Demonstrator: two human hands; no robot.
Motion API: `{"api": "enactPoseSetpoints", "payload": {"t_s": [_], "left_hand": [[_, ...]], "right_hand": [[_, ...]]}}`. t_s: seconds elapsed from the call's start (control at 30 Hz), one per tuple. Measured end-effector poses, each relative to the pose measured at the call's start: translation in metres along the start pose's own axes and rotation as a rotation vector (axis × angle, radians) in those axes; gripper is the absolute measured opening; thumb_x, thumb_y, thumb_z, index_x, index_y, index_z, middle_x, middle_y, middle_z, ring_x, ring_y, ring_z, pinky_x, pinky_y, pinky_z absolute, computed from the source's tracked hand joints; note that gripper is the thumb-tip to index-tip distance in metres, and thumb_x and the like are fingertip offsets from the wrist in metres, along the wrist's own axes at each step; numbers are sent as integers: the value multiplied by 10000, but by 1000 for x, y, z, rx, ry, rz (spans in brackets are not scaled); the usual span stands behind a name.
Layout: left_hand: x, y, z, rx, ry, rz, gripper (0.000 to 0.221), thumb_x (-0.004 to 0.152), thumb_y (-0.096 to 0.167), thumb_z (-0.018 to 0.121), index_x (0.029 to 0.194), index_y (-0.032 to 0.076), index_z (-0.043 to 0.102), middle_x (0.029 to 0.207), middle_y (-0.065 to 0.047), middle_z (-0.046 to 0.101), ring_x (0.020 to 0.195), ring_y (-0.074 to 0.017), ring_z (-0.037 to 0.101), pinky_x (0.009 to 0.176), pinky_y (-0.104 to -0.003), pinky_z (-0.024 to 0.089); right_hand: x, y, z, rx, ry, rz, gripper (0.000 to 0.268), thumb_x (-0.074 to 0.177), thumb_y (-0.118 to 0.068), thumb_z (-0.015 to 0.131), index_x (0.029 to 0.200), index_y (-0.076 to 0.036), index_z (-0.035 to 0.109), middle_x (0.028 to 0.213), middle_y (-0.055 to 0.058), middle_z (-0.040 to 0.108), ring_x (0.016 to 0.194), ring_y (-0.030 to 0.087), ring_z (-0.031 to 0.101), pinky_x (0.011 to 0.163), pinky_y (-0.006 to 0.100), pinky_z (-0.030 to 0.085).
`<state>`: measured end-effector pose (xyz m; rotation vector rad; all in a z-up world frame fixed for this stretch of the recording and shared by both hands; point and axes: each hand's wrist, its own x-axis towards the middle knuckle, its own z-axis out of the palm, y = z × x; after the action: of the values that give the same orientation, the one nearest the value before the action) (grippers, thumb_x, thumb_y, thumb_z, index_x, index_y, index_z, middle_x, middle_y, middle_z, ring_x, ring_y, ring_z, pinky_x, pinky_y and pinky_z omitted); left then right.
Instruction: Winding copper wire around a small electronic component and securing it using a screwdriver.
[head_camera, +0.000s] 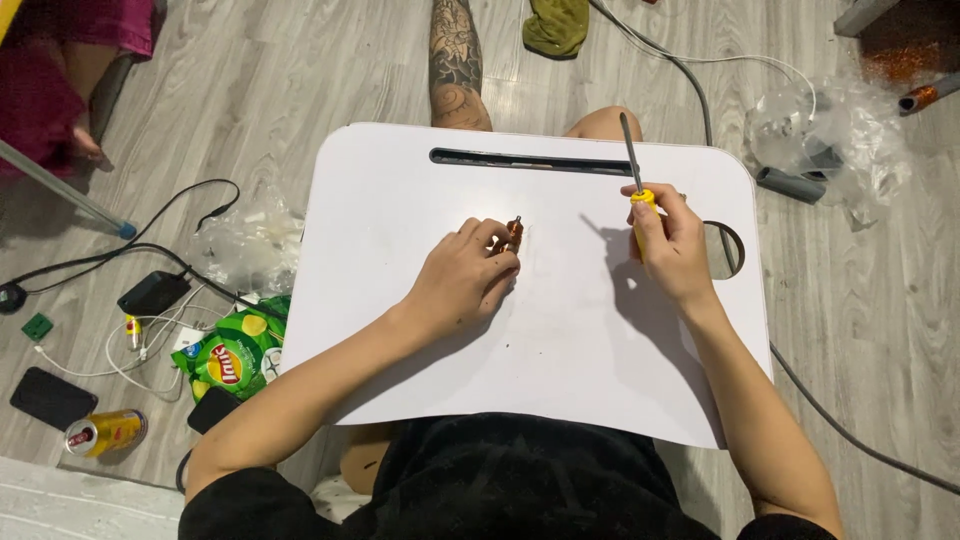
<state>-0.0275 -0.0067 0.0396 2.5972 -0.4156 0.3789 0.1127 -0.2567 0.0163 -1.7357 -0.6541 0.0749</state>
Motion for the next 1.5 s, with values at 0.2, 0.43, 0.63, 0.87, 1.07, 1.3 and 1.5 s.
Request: {"api": "enactPoseSetpoints", "payload": {"t_s": [0.2,0.43,0.63,0.87,1.07,1.3,1.5], "left_hand": [[1,10,10,-71,-66,-92,162,977,100,561,940,13,693,1176,-177,598,999,-343,666,720,-412,603],[16,5,9,30,44,113,102,978,77,597,967,39,692,1205,-141,649,1148,-279,645,865,-335,550],[30,-10,11,-72,107,60,98,984,160,627,978,83,688,1255,-42,669,1182,-206,625,910,-315,525],[39,-11,15,-190,157,28,108,979,184,633,941,100,690,1179,-26,705,1116,-218,660,878,-333,545],[33,-11,16,-236,233,60,99,987,155,619,946,96,687,1125,-39,680,1129,-236,625,891,-354,532],[27,-8,20,-188,332,87,81,982,153,629,932,112,676,886,-24,542,852,-230,557,759,-358,502],[17,7,0,-469,136,-66,143,947,121,581,858,83,686,575,-110,662,464,-249,624,476,-274,502]], "right_hand": [[2,-1,2,20,4,-8,234,1073,-93,463,1241,13,586,805,96,530,472,174,569,462,287,476],[-6,-17,8,94,-99,88,218,1017,-56,502,1211,-9,590,911,165,616,581,270,684,531,340,567],[-2,-7,18,152,-150,-9,212,979,-10,557,1181,41,596,928,194,663,564,298,713,478,397,598],[-8,-4,29,304,-234,-67,235,941,0,536,1155,57,613,900,205,652,487,251,705,450,351,602],[-18,-1,39,323,-288,-132,217,947,-8,559,1146,67,603,878,163,615,464,208,689,416,307,572],[-18,-16,51,440,-296,-93,458,899,-2,635,1335,67,513,841,135,575,525,228,696,464,332,594],[-22,-23,59,510,-391,-60,532,923,-32,599,1428,30,444,839,126,566,549,218,711,475,331,623]]}}
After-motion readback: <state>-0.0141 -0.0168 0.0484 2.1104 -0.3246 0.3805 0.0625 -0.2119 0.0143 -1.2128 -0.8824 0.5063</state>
